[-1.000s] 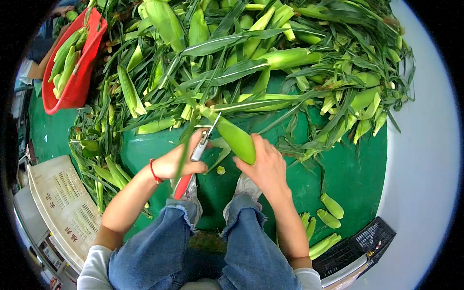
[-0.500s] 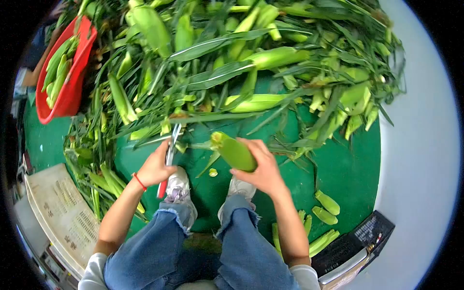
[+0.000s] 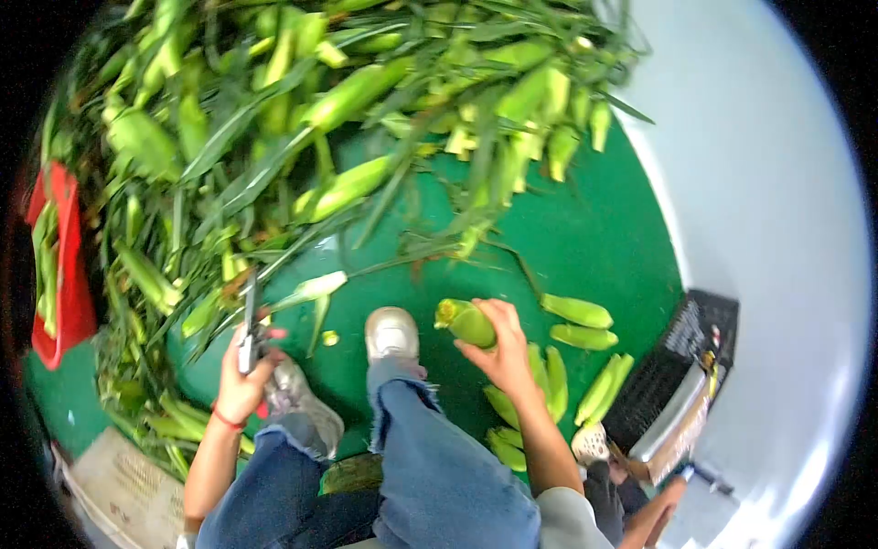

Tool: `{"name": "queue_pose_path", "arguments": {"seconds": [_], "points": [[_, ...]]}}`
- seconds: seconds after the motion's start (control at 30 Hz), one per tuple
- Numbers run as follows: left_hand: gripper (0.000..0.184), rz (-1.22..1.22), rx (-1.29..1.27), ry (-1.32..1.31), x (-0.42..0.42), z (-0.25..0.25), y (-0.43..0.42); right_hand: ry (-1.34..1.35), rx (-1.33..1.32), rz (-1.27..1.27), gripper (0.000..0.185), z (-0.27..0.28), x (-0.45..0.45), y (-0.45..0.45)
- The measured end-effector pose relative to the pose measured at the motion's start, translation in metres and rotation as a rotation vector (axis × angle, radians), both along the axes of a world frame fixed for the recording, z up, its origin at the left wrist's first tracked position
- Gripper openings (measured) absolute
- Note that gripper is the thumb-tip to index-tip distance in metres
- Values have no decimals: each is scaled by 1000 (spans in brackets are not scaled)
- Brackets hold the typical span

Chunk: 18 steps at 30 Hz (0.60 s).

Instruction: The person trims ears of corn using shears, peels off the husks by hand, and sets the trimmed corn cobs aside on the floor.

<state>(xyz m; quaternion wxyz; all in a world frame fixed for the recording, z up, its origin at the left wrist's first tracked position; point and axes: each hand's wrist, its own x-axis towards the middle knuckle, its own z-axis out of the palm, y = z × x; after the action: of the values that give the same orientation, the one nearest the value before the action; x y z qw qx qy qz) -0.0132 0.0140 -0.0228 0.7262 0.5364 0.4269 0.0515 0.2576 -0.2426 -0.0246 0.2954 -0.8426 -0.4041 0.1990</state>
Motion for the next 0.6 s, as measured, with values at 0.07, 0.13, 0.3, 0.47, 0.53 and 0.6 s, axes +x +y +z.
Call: {"name": "queue_pose_path", "arguments": {"seconds": [0.07,0.13,0.3,0.47,0.53,0.6], "points": [[57,-70,133,-90,27,30,-2,140,126,96,61,-5,-20,47],[59,-99,295,-146,40,44,-1,279,191,194,62,-3,-39,87],[52,-64,384,-198,45,63,12,411,280,331,59,0,-66,138],[51,20,100,-182,34,53,19,331,256,415,56,-5,-64,146],[50,-6,67,-163,30,52,24,281,222,451,56,-5,-64,148],[48,-75,160,-80,29,58,29,257,210,468,59,-7,-66,148]]}}
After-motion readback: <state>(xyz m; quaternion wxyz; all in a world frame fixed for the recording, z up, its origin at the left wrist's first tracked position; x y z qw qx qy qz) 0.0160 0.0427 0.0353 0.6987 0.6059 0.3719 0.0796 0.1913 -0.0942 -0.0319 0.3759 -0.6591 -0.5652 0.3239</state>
